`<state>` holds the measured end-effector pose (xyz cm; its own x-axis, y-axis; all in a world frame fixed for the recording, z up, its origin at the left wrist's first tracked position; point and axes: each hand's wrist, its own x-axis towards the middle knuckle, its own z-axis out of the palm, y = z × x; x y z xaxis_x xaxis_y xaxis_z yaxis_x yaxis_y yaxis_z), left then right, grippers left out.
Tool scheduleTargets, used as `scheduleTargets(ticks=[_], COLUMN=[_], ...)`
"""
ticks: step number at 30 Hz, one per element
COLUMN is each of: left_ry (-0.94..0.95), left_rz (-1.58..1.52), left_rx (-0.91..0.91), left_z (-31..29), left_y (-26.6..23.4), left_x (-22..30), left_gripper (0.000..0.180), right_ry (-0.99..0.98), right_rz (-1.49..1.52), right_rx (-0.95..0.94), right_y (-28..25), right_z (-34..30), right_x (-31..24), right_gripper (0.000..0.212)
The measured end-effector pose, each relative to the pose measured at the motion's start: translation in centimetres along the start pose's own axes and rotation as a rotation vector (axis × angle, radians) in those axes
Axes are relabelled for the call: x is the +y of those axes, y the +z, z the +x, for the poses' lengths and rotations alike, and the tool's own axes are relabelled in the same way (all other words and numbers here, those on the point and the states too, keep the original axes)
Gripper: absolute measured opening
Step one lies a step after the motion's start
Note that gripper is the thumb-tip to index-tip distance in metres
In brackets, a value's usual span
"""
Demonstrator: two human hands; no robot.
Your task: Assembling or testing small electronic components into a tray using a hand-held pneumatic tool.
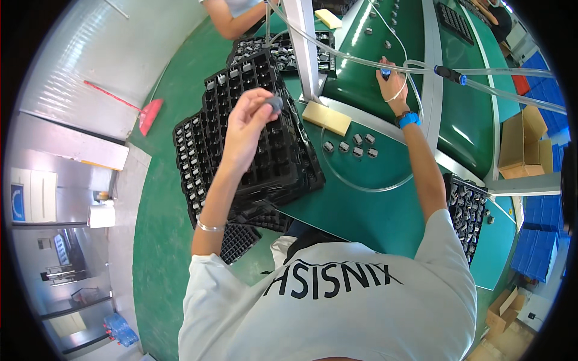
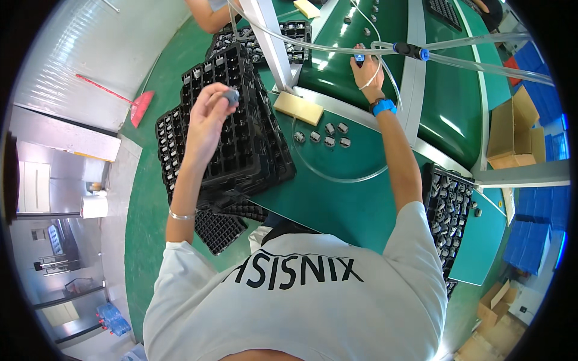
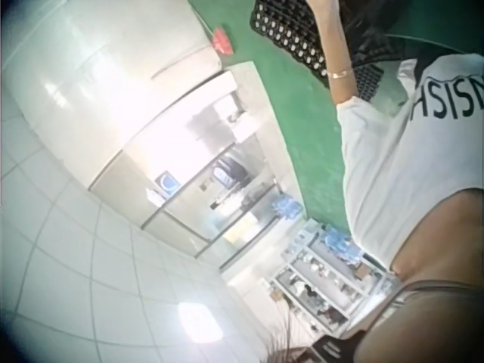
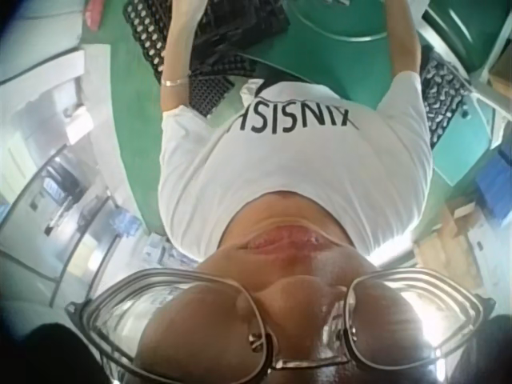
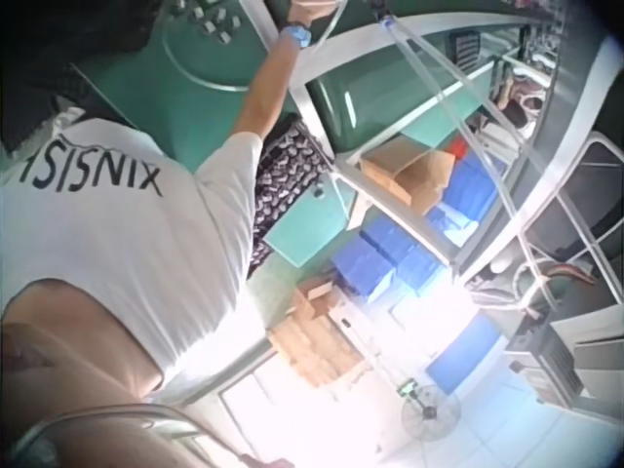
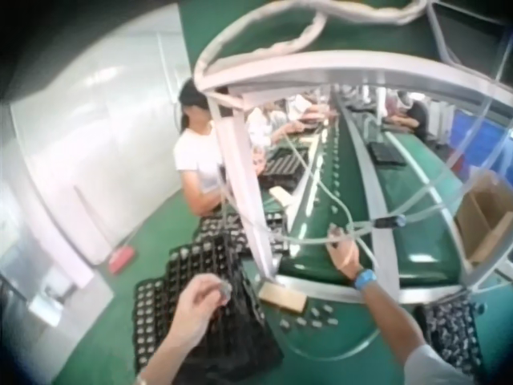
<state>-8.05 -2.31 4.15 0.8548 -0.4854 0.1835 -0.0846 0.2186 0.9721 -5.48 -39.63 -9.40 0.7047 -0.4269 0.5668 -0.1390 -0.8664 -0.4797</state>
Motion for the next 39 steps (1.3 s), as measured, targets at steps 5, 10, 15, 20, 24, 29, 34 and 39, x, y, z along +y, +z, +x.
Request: scheduleTargets(ticks=[5, 10, 15, 20, 24, 29, 34, 39], left_ry=[0.066, 0.041, 0.102, 0.149, 0.122, 0.263, 0.376, 0.359], left_rz=[-0.039, -0.082, -0.1, -0.073, 0.122, 0.747, 1.165, 1.37], left_rx=[-0.042, -0.053, -0.103, -0.08, 0.022, 0.199, 0.171, 0.101], left_z=[-3.7, -5.2, -5.5, -6.0, -4.6, 4.4, 9.9, 12.5], left_y=[2.3, 4.3, 5.5, 5.8, 5.1, -3.5, -8.8, -9.7], left_x=[0.2, -0.1, -0.5, -0.7, 0.0, -1.8, -4.5, -5.8], left_gripper=[0.022, 0.023, 0.024, 0.026, 0.028, 0.018, 0.019, 0.02], right_ry=[0.055, 0.656, 0.621, 0.534, 0.428, 0.009, -0.158, -0.193], right_rz=[1.018, 1.742, 1.662, 1.526, 1.455, 0.706, 0.556, 0.514], right_rx=[-0.254, -0.846, -0.947, -0.944, -0.764, -0.46, -0.427, -0.447], right_y=[-4.0, -10.5, -11.8, -13.3, -11.5, -4.9, -2.6, -3.3], right_z=[-3.4, -7.7, -9.1, -9.8, -9.1, -6.7, -8.0, -8.5], right_x=[-8.0, -18.3, -19.1, -20.0, -18.9, -12.5, -12.7, -13.1], right_gripper=[0.02, 0.038, 0.04, 0.038, 0.033, 0.032, 0.035, 0.041])
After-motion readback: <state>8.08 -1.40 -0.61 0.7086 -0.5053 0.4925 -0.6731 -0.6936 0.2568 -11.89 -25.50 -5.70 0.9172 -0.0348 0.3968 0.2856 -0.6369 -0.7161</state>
